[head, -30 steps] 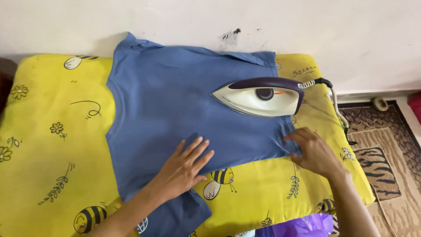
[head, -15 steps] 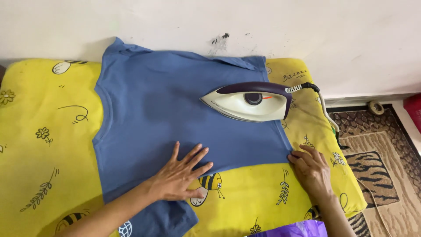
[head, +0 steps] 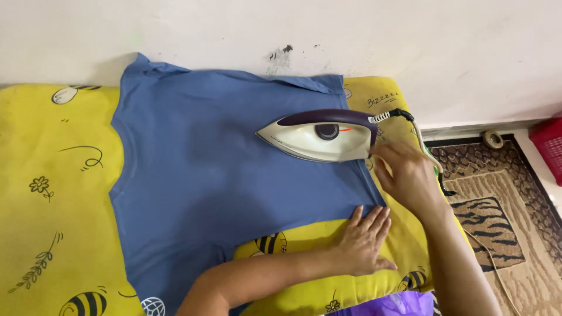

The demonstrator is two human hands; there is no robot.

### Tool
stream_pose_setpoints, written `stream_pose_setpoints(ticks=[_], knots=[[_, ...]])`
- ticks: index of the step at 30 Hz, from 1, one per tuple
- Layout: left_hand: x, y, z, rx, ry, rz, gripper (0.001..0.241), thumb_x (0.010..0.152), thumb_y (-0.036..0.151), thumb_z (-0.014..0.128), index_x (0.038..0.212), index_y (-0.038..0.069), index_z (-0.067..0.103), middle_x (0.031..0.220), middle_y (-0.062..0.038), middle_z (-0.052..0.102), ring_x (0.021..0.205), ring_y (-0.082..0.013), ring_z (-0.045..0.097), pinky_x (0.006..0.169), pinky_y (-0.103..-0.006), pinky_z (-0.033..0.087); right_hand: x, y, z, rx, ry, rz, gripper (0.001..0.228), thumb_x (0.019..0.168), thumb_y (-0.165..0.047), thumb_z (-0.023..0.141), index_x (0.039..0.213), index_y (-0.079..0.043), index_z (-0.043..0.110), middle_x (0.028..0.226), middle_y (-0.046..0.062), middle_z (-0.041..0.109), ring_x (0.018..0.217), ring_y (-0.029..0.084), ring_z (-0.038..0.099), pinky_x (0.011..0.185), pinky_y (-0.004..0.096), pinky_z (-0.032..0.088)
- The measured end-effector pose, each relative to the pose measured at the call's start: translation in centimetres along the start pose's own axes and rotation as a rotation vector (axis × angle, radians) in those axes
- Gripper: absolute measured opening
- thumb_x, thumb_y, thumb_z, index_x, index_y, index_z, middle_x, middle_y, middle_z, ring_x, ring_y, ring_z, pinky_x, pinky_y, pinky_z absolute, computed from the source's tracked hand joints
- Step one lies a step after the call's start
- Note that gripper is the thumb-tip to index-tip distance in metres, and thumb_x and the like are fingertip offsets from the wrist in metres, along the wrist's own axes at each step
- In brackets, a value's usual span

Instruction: The person irons a blue t-shirt on a yellow ironing board, smoothing the front, back, and sleeves with a steam iron. They then fold the shirt neatly and place it on a stack of other folded clothes.

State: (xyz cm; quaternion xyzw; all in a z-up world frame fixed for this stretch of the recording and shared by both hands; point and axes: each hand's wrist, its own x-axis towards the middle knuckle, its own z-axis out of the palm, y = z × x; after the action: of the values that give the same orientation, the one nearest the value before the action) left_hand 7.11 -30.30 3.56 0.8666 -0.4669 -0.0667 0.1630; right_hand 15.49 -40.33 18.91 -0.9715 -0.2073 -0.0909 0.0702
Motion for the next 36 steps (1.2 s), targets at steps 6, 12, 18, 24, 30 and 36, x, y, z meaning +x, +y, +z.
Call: stream_pose_setpoints(ticks=[6, 12, 18, 24, 30, 36], knots=[[0.0, 2.0, 2.3, 0.104, 0.113, -0.006, 0.113, 0.083, 0.084, 0.01, 0.159, 0.003, 0.028, 0.167, -0.022, 0.026, 0.159, -0.0402, 0.016, 0.127, -0.054, 0.012, 12.9, -2.0, 6.7, -0.245, -0.035, -0.161, 0.064, 0.093, -0.067, 0.06, 0.123, -0.01, 0.06, 0.105, 0.009, 0.063, 0.089, 0.032, 0.062, 0.066, 0.046, 0.047], [-0.4, 1.8, 2.7, 0.094, 0.175, 0.002, 0.115, 0.083, 0.084, 0.011, 0.16, 0.0, 0.024, 0.168, -0.023, 0.024, 0.158, -0.0378, 0.019, 0.128, -0.0515, 0.014, 9.0, -3.2, 5.3, -0.505, -0.284, -0.151, 0.081, 0.084, -0.097, 0.04, 0.087, -0.021, 0.069, 0.057, 0.005, 0.066, 0.055, 0.029, 0.068, 0.045, 0.041, 0.048], [-0.6, 1.6, 1.9, 0.091, 0.197, 0.025, 0.117, 0.083, 0.084, 0.007, 0.159, -0.002, 0.026, 0.168, -0.024, 0.026, 0.158, -0.0393, 0.021, 0.127, -0.052, 0.016, 6.4, 3.3, 4.8, -0.488, -0.204, 0.098, 0.08, 0.081, -0.096, 0.041, 0.089, -0.021, 0.069, 0.06, 0.003, 0.062, 0.054, 0.025, 0.063, 0.047, 0.039, 0.05], [-0.3, 1.9, 2.3, 0.1, 0.199, 0.02, 0.114, 0.085, 0.083, 0.012, 0.159, -0.002, 0.027, 0.167, -0.026, 0.026, 0.157, -0.0408, 0.021, 0.127, -0.0521, 0.015, 5.8, -0.4, 4.0, -0.489, -0.326, 0.012, 0.082, 0.079, -0.098, 0.038, 0.084, -0.022, 0.067, 0.049, -0.002, 0.051, 0.046, 0.015, 0.056, 0.044, 0.033, 0.046], [-1.2, 2.8, 0.3, 0.135, 0.249, 0.001, 0.106, 0.084, 0.082, 0.027, 0.145, -0.001, 0.052, 0.146, -0.024, 0.055, 0.143, -0.0378, 0.043, 0.123, -0.0491, 0.026, 1.7, -4.0, 5.7, -0.499, -0.148, -0.128, 0.08, 0.084, -0.097, 0.046, 0.07, -0.019, 0.057, 0.045, -0.001, 0.047, 0.04, 0.017, 0.05, 0.037, 0.036, 0.037], [-11.0, 4.0, 0.6, 0.02, 0.455, 0.405, 0.037, 0.089, 0.03, 0.064, 0.109, -0.001, 0.063, 0.096, -0.018, 0.064, 0.086, -0.0336, 0.061, 0.078, -0.0447, 0.046, 0.1, -2.3, 4.7, -0.493, -0.101, -0.162, 0.078, 0.086, -0.093, 0.042, 0.076, -0.019, 0.061, 0.056, -0.001, 0.061, 0.046, 0.02, 0.06, 0.036, 0.037, 0.04]])
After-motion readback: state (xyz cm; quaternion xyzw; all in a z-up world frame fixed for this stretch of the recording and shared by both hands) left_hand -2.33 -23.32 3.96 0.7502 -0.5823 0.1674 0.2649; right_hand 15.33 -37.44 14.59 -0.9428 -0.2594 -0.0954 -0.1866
